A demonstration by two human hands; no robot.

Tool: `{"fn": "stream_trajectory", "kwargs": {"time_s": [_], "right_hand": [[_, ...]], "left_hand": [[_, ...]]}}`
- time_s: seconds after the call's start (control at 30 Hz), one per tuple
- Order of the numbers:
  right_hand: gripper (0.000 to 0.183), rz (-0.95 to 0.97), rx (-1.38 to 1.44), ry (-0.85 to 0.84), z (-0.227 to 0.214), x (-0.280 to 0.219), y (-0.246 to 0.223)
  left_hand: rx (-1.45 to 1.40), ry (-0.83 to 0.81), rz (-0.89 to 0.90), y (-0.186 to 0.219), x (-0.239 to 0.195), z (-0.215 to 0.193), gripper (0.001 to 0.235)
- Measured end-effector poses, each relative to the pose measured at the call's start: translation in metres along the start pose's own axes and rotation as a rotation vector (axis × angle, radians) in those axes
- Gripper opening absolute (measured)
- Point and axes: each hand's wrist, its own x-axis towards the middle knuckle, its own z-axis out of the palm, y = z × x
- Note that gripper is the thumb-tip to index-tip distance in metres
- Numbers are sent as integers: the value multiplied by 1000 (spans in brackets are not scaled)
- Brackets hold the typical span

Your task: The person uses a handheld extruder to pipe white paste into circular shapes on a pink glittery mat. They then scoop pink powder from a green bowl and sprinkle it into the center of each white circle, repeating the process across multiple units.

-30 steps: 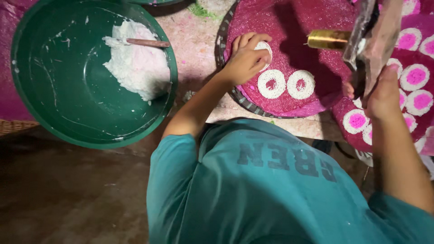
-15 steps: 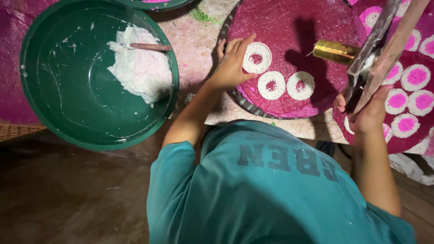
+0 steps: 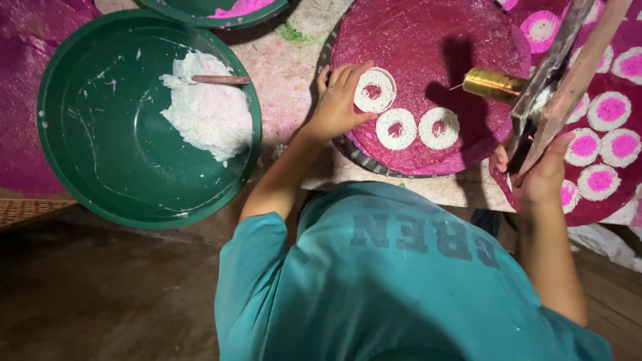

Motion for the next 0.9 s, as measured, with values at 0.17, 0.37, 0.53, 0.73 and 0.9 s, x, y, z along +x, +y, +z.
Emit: {"fn": "stream_trajectory", "kwargs": {"time_s": [0.17,0.37,0.53,0.73,0.9], "right_hand": [[81,-21,-8,12,0,-5,2],[80,5,42,-22,-3,-8,8],[80,10,62,1,-4,-5,12],[80,4,80,-24,-3,-6,12],[78,6,102,29,-4,-8,18]], "left_hand": [[-6,-69,-26,7,1,-12,101],[109,-4,161,21,-2,-7,66],[187,-94,168,27,-8,7,47],[148,-92,67,20,-3,8,90],[77,-121,-82,4,-1,5,122]]}}
